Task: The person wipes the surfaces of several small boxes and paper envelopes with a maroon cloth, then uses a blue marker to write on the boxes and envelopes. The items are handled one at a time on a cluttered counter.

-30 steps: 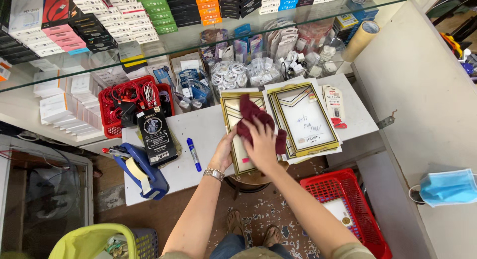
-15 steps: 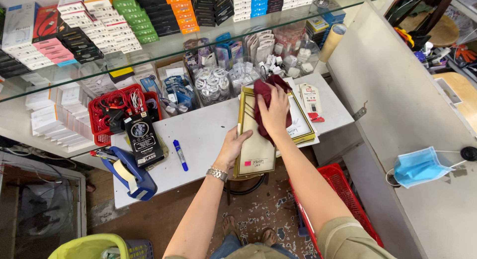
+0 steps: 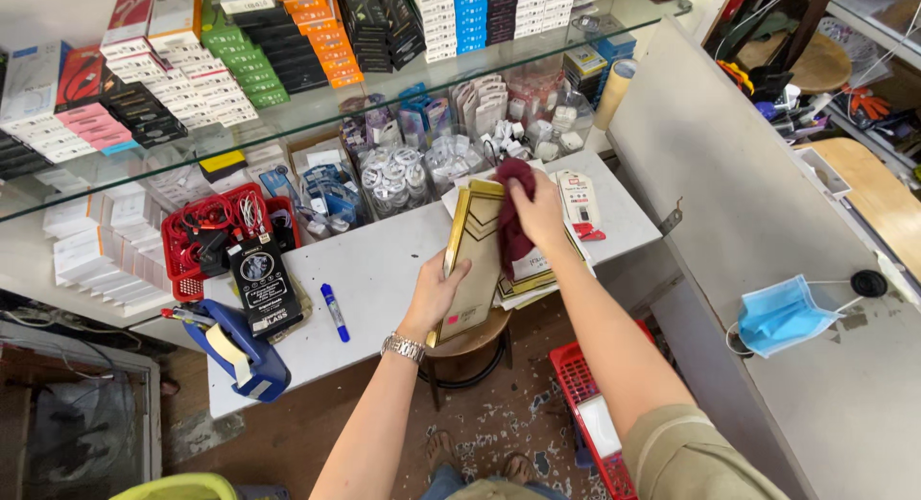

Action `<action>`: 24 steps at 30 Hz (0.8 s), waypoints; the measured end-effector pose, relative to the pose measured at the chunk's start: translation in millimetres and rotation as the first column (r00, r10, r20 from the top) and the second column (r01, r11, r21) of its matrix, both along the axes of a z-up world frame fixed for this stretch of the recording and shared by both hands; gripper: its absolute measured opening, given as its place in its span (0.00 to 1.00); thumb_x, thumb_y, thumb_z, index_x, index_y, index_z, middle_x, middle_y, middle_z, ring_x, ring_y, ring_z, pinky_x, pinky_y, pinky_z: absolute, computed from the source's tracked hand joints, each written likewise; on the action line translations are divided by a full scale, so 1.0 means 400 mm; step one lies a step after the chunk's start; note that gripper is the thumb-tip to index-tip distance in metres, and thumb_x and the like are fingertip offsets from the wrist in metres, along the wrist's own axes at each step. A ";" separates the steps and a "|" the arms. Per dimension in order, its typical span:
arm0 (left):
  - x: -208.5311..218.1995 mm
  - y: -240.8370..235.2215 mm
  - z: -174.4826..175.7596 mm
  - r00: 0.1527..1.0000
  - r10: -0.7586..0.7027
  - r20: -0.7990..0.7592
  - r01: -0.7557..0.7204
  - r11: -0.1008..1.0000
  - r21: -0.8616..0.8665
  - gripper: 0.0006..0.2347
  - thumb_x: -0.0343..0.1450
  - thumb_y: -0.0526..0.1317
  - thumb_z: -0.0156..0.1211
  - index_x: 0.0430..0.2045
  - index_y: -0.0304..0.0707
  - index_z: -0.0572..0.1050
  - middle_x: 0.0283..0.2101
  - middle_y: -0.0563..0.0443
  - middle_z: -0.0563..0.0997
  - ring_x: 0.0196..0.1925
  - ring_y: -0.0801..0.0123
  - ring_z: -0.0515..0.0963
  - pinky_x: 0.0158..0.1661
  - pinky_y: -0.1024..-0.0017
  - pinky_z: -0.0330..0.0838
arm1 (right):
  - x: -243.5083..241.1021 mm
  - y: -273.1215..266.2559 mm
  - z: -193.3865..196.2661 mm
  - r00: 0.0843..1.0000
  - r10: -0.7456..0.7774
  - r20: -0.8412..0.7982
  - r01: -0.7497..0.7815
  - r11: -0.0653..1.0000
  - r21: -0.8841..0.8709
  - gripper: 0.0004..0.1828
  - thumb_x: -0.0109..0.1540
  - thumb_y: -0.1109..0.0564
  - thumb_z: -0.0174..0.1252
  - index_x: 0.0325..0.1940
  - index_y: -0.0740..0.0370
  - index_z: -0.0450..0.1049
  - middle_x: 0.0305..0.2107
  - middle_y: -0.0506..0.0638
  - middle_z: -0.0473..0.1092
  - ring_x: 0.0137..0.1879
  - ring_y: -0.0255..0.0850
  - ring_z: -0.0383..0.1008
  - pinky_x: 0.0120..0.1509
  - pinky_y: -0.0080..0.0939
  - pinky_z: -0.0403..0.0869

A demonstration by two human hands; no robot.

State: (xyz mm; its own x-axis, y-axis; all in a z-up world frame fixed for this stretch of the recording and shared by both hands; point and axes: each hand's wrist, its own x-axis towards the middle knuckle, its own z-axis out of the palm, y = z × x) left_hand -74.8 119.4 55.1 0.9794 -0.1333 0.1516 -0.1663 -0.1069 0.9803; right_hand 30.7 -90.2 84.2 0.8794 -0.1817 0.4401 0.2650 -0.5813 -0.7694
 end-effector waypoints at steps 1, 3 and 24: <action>0.003 0.000 0.011 1.000 0.011 0.028 -0.012 0.999 0.038 0.13 0.74 0.39 0.59 0.48 0.28 0.76 0.37 0.48 0.84 0.37 0.74 0.79 0.42 0.71 0.75 | 0.003 -0.033 0.017 0.982 -0.041 -0.184 0.053 0.997 0.063 0.21 0.66 0.46 0.59 0.55 0.64 0.76 0.46 0.61 0.77 0.54 0.55 0.77 0.60 0.47 0.72; -0.008 0.021 0.021 0.997 0.034 0.068 -0.041 0.992 0.116 0.13 0.74 0.39 0.59 0.49 0.28 0.76 0.36 0.43 0.85 0.37 0.68 0.81 0.43 0.69 0.76 | -0.009 -0.051 0.026 0.990 0.005 -0.143 0.025 0.978 0.205 0.21 0.65 0.46 0.58 0.54 0.64 0.76 0.43 0.59 0.79 0.51 0.51 0.79 0.58 0.44 0.73; 0.034 0.003 -0.030 0.931 0.039 -0.363 -0.256 0.777 -0.575 0.13 0.73 0.40 0.58 0.48 0.28 0.74 0.43 0.43 0.83 0.40 0.66 0.83 0.42 0.68 0.79 | -0.176 0.134 -0.099 0.999 -0.039 -0.015 0.038 0.995 -0.090 0.28 0.63 0.50 0.59 0.64 0.66 0.67 0.61 0.62 0.64 0.64 0.62 0.61 0.70 0.57 0.61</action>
